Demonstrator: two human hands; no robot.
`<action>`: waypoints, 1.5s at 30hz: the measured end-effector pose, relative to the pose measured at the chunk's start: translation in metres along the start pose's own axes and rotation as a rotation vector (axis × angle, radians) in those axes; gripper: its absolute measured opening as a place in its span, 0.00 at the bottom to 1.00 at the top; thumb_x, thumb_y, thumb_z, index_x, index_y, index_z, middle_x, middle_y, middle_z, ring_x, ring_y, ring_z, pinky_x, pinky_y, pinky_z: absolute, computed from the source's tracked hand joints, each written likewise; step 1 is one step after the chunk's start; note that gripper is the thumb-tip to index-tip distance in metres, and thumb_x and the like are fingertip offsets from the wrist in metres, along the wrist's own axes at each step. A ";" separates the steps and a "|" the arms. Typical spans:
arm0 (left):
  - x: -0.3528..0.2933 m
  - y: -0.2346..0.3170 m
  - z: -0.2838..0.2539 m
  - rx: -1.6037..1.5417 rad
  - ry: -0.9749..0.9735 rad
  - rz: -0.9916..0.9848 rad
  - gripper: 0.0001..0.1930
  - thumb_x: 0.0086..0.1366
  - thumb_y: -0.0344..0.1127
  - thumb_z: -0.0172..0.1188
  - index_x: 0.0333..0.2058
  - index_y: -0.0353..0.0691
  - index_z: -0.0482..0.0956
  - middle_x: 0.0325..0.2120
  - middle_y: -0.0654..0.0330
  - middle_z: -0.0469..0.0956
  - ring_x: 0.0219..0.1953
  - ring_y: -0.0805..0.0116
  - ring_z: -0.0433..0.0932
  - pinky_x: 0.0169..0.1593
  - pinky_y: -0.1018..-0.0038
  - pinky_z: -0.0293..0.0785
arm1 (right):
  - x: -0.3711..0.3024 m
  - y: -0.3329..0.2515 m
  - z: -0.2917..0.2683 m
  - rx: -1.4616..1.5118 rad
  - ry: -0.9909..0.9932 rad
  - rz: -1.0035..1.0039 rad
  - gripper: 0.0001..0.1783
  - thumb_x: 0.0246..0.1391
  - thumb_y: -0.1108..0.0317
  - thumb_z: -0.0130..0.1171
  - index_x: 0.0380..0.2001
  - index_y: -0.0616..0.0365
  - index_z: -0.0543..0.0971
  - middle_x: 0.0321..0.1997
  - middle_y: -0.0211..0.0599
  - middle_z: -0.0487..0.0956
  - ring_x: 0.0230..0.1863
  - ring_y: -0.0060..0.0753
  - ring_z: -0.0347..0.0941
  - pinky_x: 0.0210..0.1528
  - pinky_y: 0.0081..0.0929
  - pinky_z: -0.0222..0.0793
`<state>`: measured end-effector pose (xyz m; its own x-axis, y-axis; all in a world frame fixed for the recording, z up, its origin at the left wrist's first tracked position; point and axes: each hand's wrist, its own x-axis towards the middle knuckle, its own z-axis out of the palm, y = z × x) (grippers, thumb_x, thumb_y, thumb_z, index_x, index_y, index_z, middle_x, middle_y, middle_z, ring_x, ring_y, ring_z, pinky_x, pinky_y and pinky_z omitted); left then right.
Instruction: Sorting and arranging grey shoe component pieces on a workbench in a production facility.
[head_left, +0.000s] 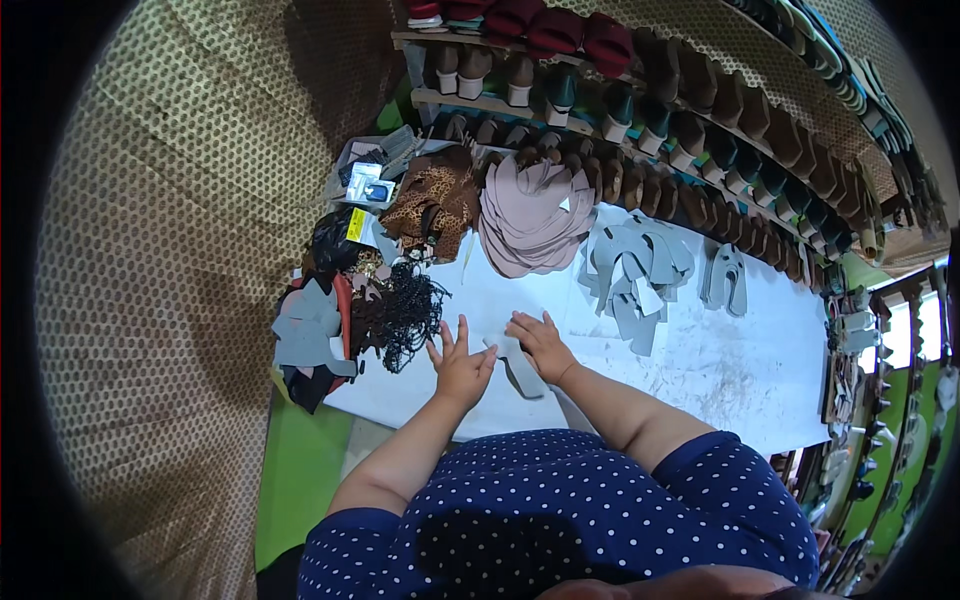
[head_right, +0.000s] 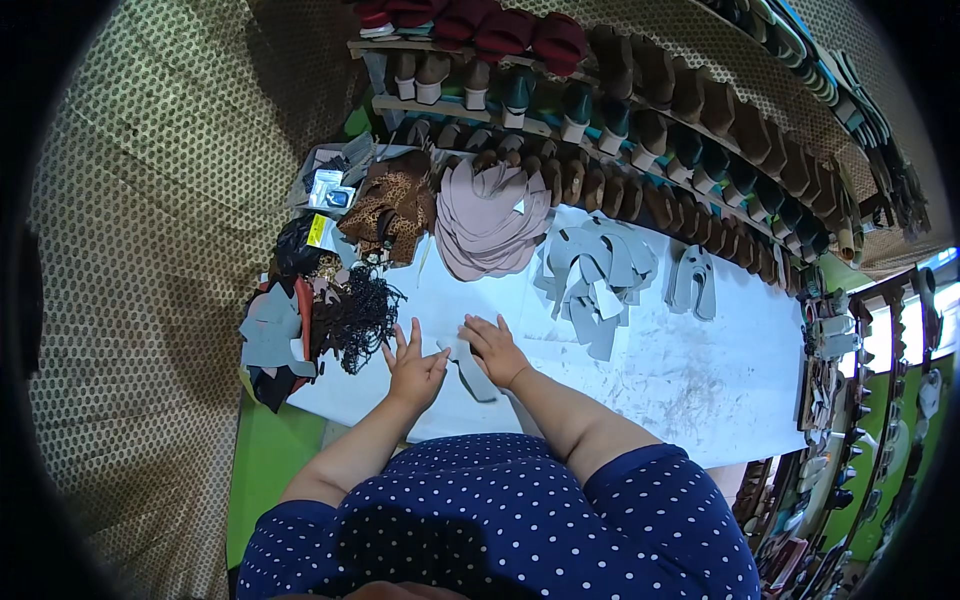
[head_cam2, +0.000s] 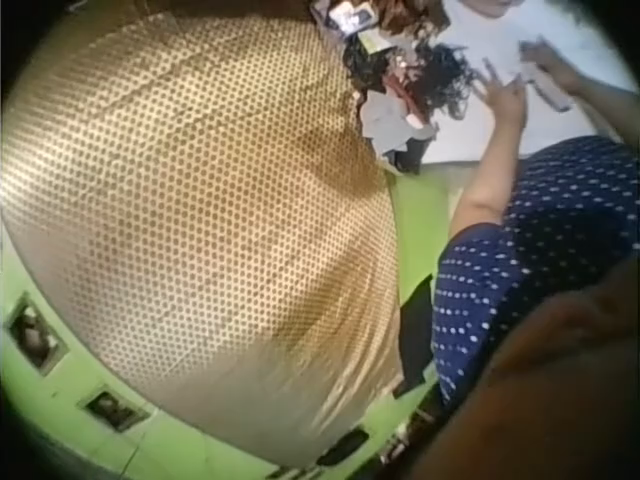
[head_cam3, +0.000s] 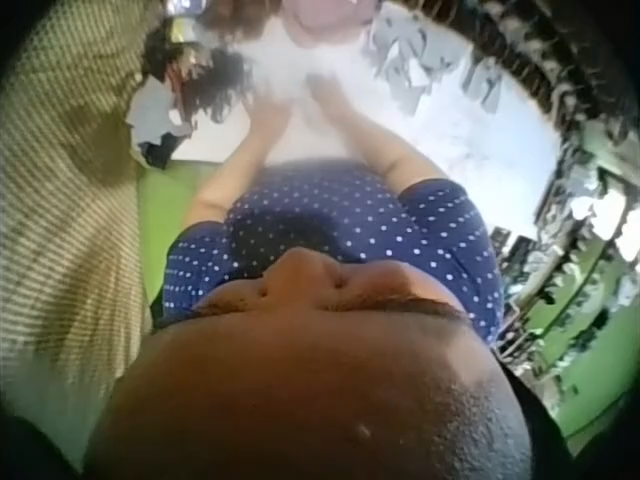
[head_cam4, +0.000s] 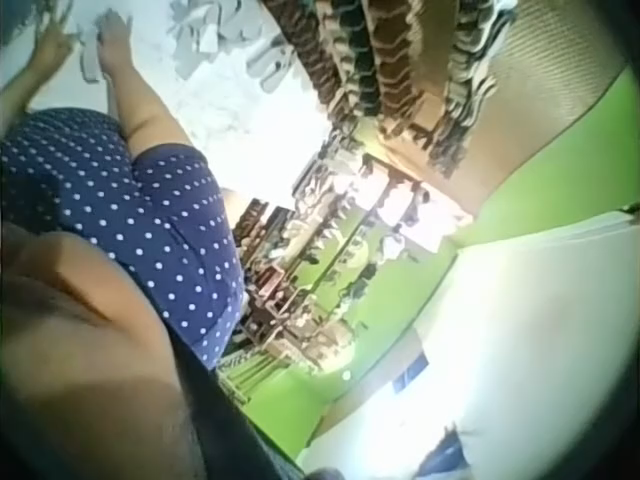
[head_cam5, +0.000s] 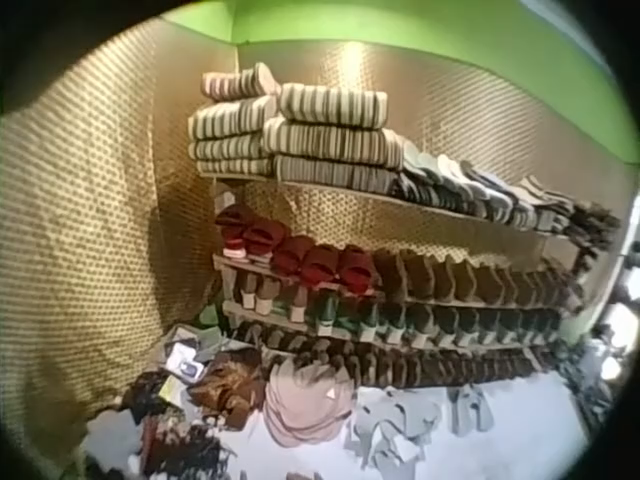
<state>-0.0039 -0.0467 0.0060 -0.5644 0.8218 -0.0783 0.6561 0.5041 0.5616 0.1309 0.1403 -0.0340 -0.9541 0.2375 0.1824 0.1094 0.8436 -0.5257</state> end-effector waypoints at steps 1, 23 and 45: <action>0.000 -0.002 0.001 0.011 0.018 0.021 0.17 0.70 0.52 0.53 0.42 0.57 0.90 0.75 0.42 0.42 0.76 0.34 0.31 0.69 0.34 0.22 | 0.002 -0.006 -0.006 0.078 -0.033 0.004 0.26 0.61 0.59 0.51 0.63 0.43 0.72 0.72 0.37 0.65 0.74 0.42 0.58 0.76 0.60 0.40; 0.019 -0.003 0.021 -0.025 0.095 -0.200 0.05 0.54 0.42 0.69 0.24 0.52 0.89 0.75 0.49 0.49 0.77 0.40 0.37 0.69 0.31 0.25 | 0.005 -0.001 -0.002 0.006 0.024 -0.010 0.10 0.55 0.59 0.63 0.37 0.50 0.82 0.59 0.30 0.79 0.68 0.41 0.66 0.74 0.60 0.47; 0.004 -0.007 0.017 -0.069 0.165 -0.213 0.05 0.53 0.40 0.68 0.22 0.49 0.87 0.74 0.50 0.52 0.77 0.42 0.39 0.69 0.32 0.22 | 0.005 -0.004 -0.003 -0.036 0.026 -0.011 0.13 0.51 0.61 0.64 0.39 0.50 0.77 0.59 0.30 0.78 0.68 0.41 0.65 0.74 0.59 0.47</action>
<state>-0.0023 -0.0424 -0.0121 -0.7633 0.6424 -0.0686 0.4817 0.6366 0.6022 0.1265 0.1398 -0.0286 -0.9480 0.2397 0.2095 0.1093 0.8630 -0.4932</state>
